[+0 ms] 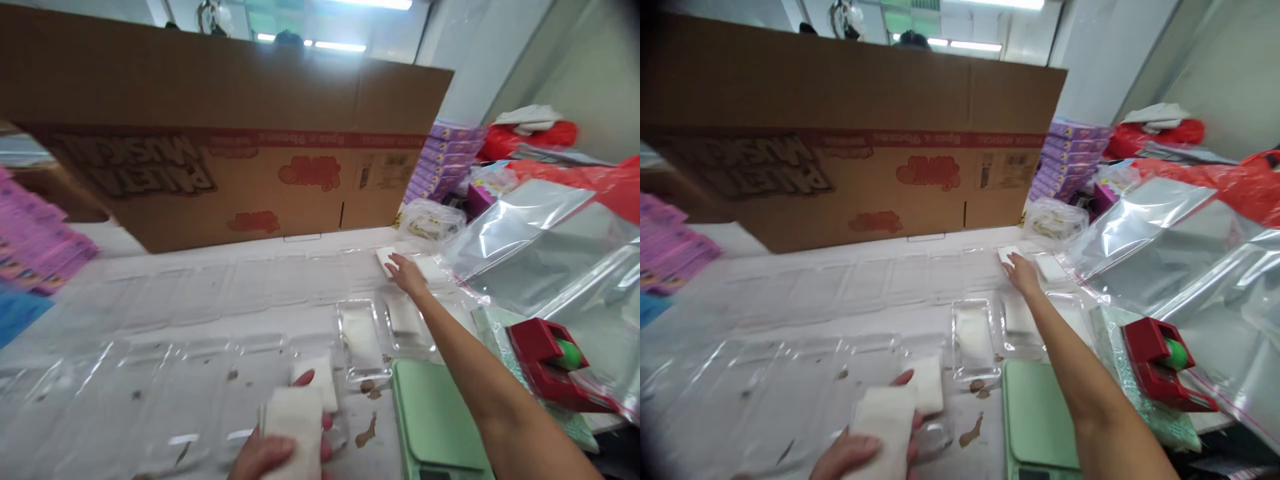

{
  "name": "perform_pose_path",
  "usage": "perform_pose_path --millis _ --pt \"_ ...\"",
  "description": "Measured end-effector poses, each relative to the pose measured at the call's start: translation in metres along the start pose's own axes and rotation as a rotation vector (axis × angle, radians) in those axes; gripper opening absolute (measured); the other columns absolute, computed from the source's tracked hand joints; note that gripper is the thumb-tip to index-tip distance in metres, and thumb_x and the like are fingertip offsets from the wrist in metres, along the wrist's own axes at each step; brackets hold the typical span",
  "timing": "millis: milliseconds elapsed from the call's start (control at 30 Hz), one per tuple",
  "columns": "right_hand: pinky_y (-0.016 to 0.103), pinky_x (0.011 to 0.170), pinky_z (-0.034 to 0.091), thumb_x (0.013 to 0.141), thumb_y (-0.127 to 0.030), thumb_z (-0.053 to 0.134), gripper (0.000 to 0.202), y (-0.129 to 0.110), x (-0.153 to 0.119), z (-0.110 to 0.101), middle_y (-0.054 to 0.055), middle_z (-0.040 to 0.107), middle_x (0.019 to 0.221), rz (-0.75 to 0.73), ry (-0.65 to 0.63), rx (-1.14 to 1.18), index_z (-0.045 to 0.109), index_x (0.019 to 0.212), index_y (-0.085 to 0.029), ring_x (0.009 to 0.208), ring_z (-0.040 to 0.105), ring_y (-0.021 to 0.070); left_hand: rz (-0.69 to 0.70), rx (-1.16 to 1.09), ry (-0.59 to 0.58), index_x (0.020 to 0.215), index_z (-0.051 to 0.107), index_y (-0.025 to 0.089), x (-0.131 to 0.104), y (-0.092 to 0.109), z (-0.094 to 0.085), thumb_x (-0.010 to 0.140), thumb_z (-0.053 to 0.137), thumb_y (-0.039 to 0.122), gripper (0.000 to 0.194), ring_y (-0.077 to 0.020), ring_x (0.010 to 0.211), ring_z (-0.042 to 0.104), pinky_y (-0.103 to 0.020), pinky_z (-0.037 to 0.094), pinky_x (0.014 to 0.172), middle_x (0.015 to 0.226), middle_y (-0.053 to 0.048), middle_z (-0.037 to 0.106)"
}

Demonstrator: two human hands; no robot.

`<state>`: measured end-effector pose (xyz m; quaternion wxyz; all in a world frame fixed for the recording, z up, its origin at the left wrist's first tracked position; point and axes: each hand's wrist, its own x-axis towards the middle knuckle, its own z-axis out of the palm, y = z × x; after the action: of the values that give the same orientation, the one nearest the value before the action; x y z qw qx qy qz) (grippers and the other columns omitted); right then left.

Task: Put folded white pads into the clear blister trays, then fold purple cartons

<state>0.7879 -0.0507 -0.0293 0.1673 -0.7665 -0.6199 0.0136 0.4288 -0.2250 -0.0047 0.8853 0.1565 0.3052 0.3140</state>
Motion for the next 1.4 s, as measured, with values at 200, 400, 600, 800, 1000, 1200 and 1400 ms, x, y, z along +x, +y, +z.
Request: perform_pose_path --millis 200,400,600,800,1000,1200,1400 --pt "0.032 0.093 0.041 0.083 -0.034 0.051 0.033 -0.109 -0.165 -0.056 0.003 0.057 0.114 -0.523 -0.210 0.580 0.053 0.114 -0.025 0.108 0.050 0.0162 0.083 0.079 -0.187 0.133 0.029 0.022 -0.006 -0.017 0.005 0.069 0.055 0.014 0.070 -0.0277 0.089 0.059 -0.051 0.045 0.078 0.103 -0.013 0.060" --pt "0.033 0.091 0.042 0.079 -0.024 0.058 0.037 -0.158 -0.258 -0.080 0.003 0.054 0.112 -0.570 -0.249 0.585 0.051 0.115 -0.026 0.106 0.048 0.0164 0.203 0.322 -0.248 0.106 0.057 0.013 -0.034 -0.036 0.005 0.070 0.057 0.014 0.037 -0.0264 0.089 0.058 -0.048 0.047 0.079 0.097 -0.010 0.060" --pt "0.034 0.088 0.043 0.082 -0.014 0.050 0.026 -0.158 -0.285 -0.077 0.005 0.056 0.110 -0.690 -0.061 0.577 0.057 0.105 -0.023 0.103 0.051 0.0169 0.186 0.242 -0.314 0.121 0.044 0.020 -0.058 -0.045 0.001 0.067 0.054 0.006 0.057 -0.0262 0.090 0.058 -0.047 0.049 0.075 0.102 -0.008 0.059" --pt "0.035 0.080 0.045 0.081 -0.014 0.051 0.024 -0.162 -0.300 -0.069 0.008 0.059 0.104 -0.791 0.093 0.510 0.059 0.103 -0.021 0.098 0.053 0.0194 0.000 -0.056 -0.353 0.114 0.049 0.014 -0.067 -0.059 -0.009 0.072 0.048 0.008 0.043 -0.0302 0.090 0.060 -0.053 0.046 0.074 0.096 -0.012 0.062" --pt "0.029 0.071 0.046 0.083 -0.020 0.051 0.017 -0.168 -0.294 -0.065 0.004 0.062 0.084 -0.648 -0.034 0.555 0.064 0.094 -0.023 0.080 0.056 0.0150 -0.086 -0.208 -0.399 0.108 0.054 0.011 -0.071 -0.066 -0.020 0.073 0.048 0.012 0.036 -0.0291 0.092 0.060 -0.055 0.043 0.079 0.095 -0.011 0.063" --pt "0.023 0.059 0.046 0.084 -0.020 0.049 0.015 -0.176 -0.286 -0.072 0.002 0.061 0.080 -0.522 -0.392 0.722 0.064 0.087 -0.021 0.065 0.056 0.0102 -0.103 -0.242 -0.437 0.114 0.051 0.009 -0.072 -0.067 -0.030 0.075 0.052 0.026 0.043 -0.0312 0.098 0.056 -0.056 0.037 0.085 0.108 -0.015 0.060" --pt "0.024 0.064 0.044 0.079 -0.017 0.055 0.011 -0.186 -0.282 -0.074 0.000 0.060 0.075 -0.605 -0.402 0.645 0.064 0.085 -0.020 0.071 0.056 0.0113 -0.037 -0.166 -0.401 0.106 0.054 0.014 -0.073 -0.066 -0.029 0.069 0.054 0.012 0.037 -0.0277 0.092 0.059 -0.057 0.040 0.082 0.094 -0.010 0.063"
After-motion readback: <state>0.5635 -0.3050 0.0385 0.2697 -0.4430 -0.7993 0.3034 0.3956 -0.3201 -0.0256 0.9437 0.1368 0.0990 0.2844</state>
